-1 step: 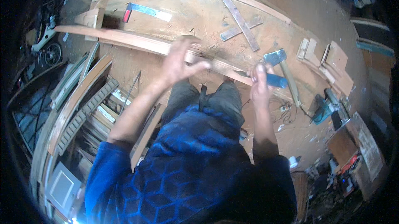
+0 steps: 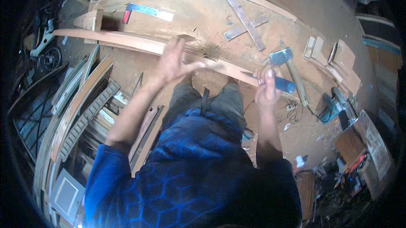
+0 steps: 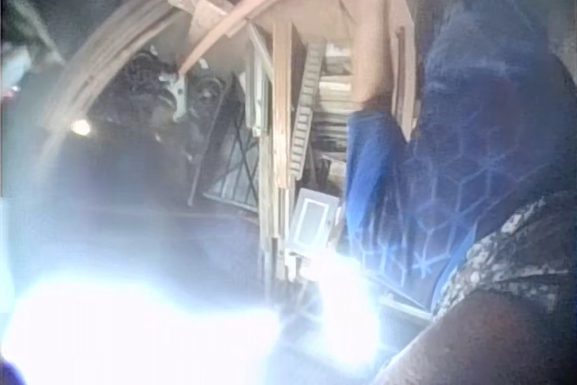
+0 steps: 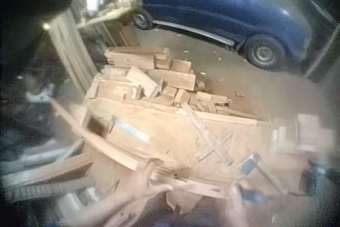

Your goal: The person uses a chisel and a wooden mallet to carve and shape a long, curved piece of wood on a workbench. They repeatedly position the chisel against the wood and strike it with the mallet to remove material, occasionally adjusting the wood's position to work on different sections.

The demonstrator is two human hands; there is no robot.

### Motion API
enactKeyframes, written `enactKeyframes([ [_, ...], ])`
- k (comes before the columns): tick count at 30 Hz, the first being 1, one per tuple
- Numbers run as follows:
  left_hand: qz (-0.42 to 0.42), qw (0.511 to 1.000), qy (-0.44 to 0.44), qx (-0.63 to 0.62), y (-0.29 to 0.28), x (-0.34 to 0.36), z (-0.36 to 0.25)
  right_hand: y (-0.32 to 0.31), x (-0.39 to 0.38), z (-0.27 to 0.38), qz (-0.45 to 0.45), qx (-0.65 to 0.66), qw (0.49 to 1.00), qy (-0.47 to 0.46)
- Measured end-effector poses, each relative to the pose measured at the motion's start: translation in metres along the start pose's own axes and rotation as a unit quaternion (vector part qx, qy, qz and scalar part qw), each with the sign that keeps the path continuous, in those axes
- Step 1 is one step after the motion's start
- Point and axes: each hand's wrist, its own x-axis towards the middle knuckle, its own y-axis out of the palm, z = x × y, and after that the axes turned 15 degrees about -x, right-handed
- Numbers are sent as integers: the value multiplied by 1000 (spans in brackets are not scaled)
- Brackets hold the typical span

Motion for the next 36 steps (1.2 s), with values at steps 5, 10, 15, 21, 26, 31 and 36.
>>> enactKeyframes([
  [5,233,960,86,128,-11,34,101,52,-11,-7,-44,85,989,-111],
  [10,148,974,133,111,10,30,133,90,-30,-44,-45,96,987,-120],
  [15,135,978,139,80,9,30,140,123,-34,-29,-44,-66,985,-153],
  [21,122,977,148,91,11,32,143,113,-36,-74,-166,-190,963,-90],
  [26,131,976,143,95,12,31,147,119,-58,-69,-53,-352,923,146],
  [31,133,971,169,105,14,32,154,114,-35,-101,-201,-75,969,-120],
  [36,111,974,166,103,18,29,151,121,-47,-70,-181,-97,971,-125],
])
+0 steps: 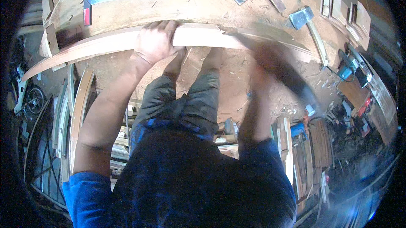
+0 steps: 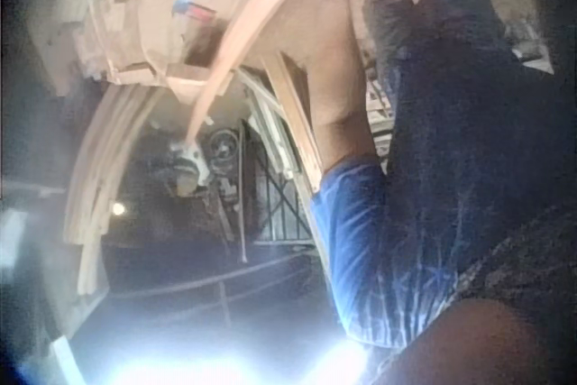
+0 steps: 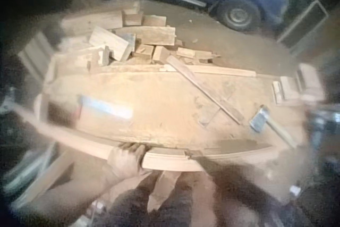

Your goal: The person uses a chisel and a wooden mallet to carve and shape a long, curved piece of wood on a workbench. They repeatedly position the chisel against the wood and strike it with the mallet to remove material, occasionally adjusting the wood's position to work on different sections.

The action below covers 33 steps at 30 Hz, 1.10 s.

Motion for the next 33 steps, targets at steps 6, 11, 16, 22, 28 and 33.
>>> enactKeyframes([
  [6,-6,1000,10,-3,-3,-1,2,-19,16,3,-23,98,995,30],
  [11,32,999,-18,-15,-3,0,-2,-18,-5,-9,63,192,975,94],
  [16,16,1000,-16,-9,-6,-3,-1,26,19,10,2,77,997,23],
  [22,4,1000,14,3,1,2,2,9,-13,-46,-251,-225,938,-79],
  [28,-21,1000,15,-6,4,-9,7,-11,25,41,75,194,976,-63],
  [33,-6,1000,18,3,2,-3,1,11,31,11,127,35,986,-101],
])
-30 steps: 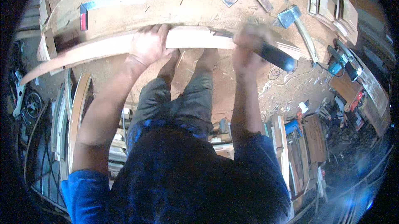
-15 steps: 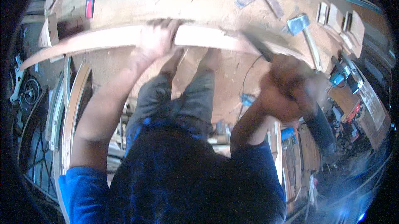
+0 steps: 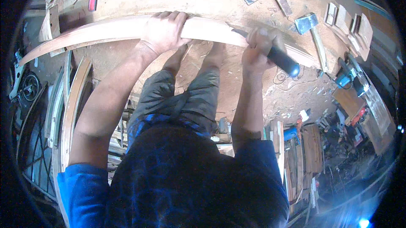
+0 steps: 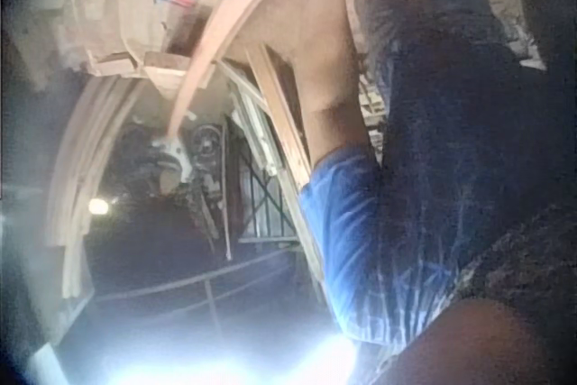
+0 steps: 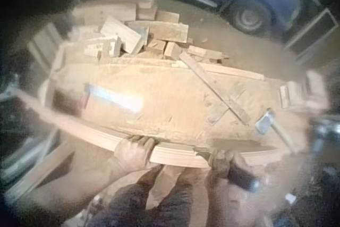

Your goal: The person uses a chisel and a wooden mallet to carve and shape a long, curved piece of wood on a workbench. They repeatedly position the chisel against the wood and strike it with the mallet to remove material, occasionally adjusting the wood's position to work on different sections.

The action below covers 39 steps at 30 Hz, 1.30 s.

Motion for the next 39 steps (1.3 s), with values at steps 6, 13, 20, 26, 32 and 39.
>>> enactKeyframes([
  [6,-12,1000,1,-19,0,-2,6,-38,-45,-30,-143,143,978,47],
  [13,18,1000,-14,-7,1,-3,7,5,-20,-9,-187,-24,977,100],
  [20,-5,1000,13,1,-3,2,-2,19,-34,-36,-181,-146,966,118],
  [26,-9,1000,2,-10,0,-3,2,-9,-18,27,-142,-30,988,55],
  [32,-6,1000,-9,13,-1,5,2,6,-23,-37,-200,-80,971,108],
  [39,29,999,-24,11,4,-5,-5,24,-25,-43,-178,-172,963,108],
])
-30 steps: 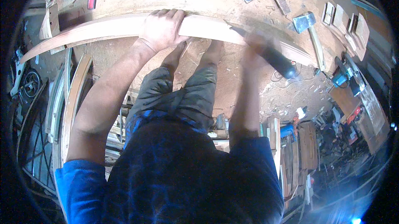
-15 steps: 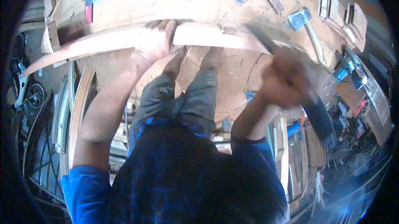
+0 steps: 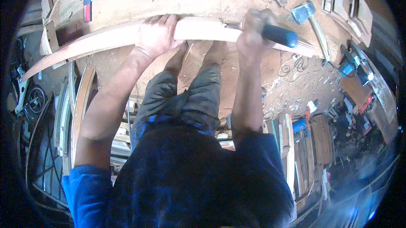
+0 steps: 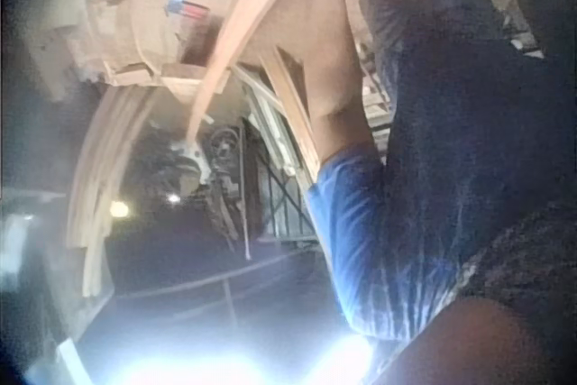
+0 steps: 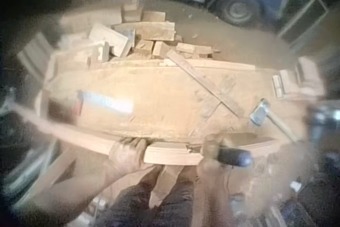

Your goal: The person uses a chisel and a wooden mallet to carve and shape a long, curved piece of wood on a workbench. They repeatedly position the chisel against the wood and strike it with the mallet to remove material, occasionally adjusting the wood's position to work on different sections.

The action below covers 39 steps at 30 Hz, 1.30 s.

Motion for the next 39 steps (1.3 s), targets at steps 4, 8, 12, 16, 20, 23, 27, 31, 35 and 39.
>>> enactKeyframes([
  [4,-47,998,34,-10,-6,4,9,-27,26,46,36,116,992,-13],
  [8,-17,1000,4,-24,-10,3,1,15,-5,13,21,18,999,-18],
  [12,-55,966,27,-251,-41,7,-20,28,2,5,-18,135,990,27],
  [16,-19,721,164,-673,-124,-19,-122,-7,10,26,0,201,979,22],
  [20,-32,383,196,-902,-162,-40,-198,-21,11,27,15,216,976,16],
  [23,22,481,235,-844,-161,-45,-177,-22,6,24,-1,223,975,6],
  [27,122,707,242,-654,-132,-42,-114,-31,12,38,33,235,971,-26],
  [31,7,986,-41,-161,-88,-31,-36,-43,5,42,-43,280,948,142],
  [35,3,999,-13,-32,-49,-7,23,-10,5,-35,-54,88,994,38],
  [39,-11,999,0,-46,-38,-9,37,-65,41,14,61,430,899,60],
])
